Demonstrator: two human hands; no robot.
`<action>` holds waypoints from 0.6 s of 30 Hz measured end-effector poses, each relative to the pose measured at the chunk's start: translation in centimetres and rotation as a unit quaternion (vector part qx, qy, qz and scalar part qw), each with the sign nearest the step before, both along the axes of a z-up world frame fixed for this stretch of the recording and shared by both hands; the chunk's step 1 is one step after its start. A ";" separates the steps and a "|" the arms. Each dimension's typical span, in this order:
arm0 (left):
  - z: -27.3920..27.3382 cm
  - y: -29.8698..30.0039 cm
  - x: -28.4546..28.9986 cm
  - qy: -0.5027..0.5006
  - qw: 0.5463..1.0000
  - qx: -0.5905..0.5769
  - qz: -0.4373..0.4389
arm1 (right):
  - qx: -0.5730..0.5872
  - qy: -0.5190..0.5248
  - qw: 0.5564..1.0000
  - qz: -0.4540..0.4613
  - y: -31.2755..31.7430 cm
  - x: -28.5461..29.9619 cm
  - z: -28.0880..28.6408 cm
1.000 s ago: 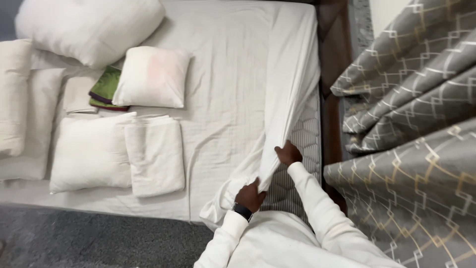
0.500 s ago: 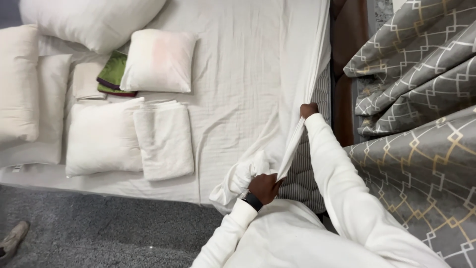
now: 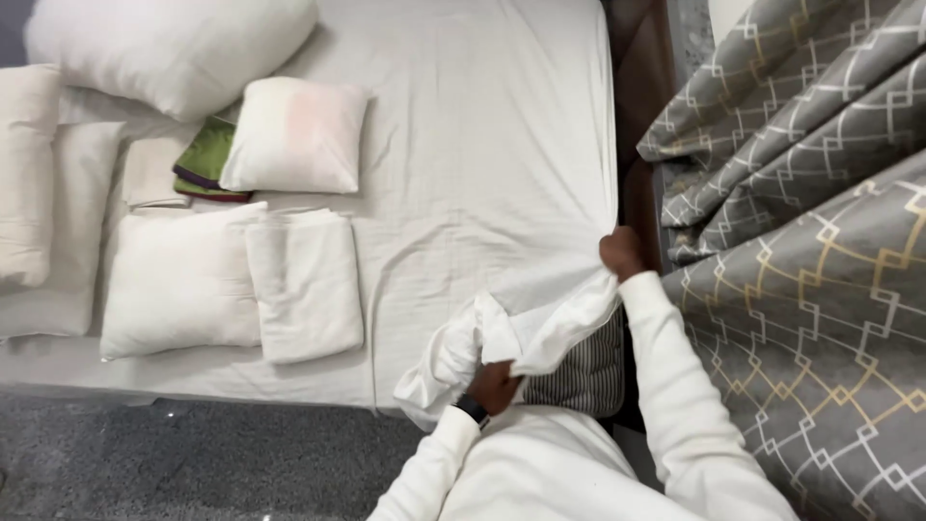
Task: The person arranges white pillows and folded towels on a bed. They then pull a white fitted sheet over the mattress, tucking it in at the corners. The person continues to adjust the pillows and towels on the bed.
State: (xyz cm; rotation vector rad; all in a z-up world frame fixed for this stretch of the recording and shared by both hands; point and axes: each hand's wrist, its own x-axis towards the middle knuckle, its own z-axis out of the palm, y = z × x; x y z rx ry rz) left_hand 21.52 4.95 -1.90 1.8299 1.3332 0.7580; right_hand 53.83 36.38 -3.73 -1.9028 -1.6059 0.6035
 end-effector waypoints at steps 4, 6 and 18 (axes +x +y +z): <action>-0.7 0.4 -0.9 -0.109 0.985 -0.057 0.124 | -0.028 -0.007 1.000 -0.006 -5.0 -1.8 0.0; -0.1 3.2 -2.1 -0.107 0.981 -0.033 0.159 | -0.017 0.018 1.000 0.002 -4.0 -2.7 -1.2; 6.8 11.4 -0.2 -0.197 0.969 0.002 0.150 | -0.106 0.099 0.983 0.115 -10.5 -13.2 6.0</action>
